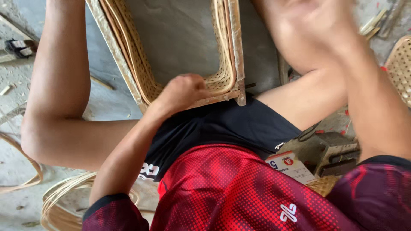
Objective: The person sits on the floor with a wooden-framed basket on their lap and weaves thin bamboo strips around its rim, tucking and tightening the strips by hand. They use a small wooden mallet to tap the weave tight, reposition the basket, and continue weaving strips along the edge.
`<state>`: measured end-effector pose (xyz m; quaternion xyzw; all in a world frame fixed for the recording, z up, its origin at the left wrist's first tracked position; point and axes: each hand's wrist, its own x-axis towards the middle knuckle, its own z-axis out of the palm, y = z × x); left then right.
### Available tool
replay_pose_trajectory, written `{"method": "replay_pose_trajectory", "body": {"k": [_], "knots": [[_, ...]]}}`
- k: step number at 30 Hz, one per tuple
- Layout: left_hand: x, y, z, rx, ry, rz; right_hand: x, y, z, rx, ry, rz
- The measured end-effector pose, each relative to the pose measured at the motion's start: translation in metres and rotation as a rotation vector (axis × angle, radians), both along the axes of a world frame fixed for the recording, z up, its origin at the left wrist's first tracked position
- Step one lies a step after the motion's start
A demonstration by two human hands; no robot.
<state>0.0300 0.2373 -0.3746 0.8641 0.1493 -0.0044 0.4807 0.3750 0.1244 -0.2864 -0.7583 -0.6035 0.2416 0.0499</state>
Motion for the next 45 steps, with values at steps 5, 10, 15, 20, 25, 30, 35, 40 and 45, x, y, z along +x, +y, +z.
{"method": "replay_pose_trajectory", "body": {"k": [5, 10, 15, 20, 25, 30, 35, 40, 45], "knots": [[0.030, 0.032, -0.008, -0.462, 0.216, 0.454, -0.133, 0.057, -0.021, -0.348, 0.269, 0.897], [0.104, 0.034, -0.040, -0.851, -0.247, 0.505, -0.158, 0.094, -0.048, -0.818, 0.200, 0.999], [0.111, 0.032, -0.057, -0.942, -0.292, 0.374, -0.162, 0.106, -0.059, -0.984, 0.184, 0.972], [0.108, 0.038, -0.055, -0.890, -0.290, 0.321, -0.167, 0.108, -0.066, -1.059, 0.196, 0.976], [0.107, 0.034, -0.063, -0.865, -0.292, 0.293, -0.169, 0.107, -0.062, -1.099, 0.200, 0.965], [0.107, 0.030, -0.071, -0.926, -0.445, 0.235, -0.172, 0.103, -0.064, -1.108, 0.226, 0.933], [0.073, 0.051, -0.046, -0.422, -0.270, 0.302, -0.172, 0.097, -0.064, -1.004, 0.256, 0.893], [-0.025, 0.019, 0.006, 0.394, 0.069, 0.154, -0.131, 0.067, -0.035, -0.331, 0.416, 0.412], [-0.067, -0.021, 0.023, -0.082, 0.270, 0.285, -0.105, -0.004, -0.033, 0.192, 0.400, -0.540]]}}
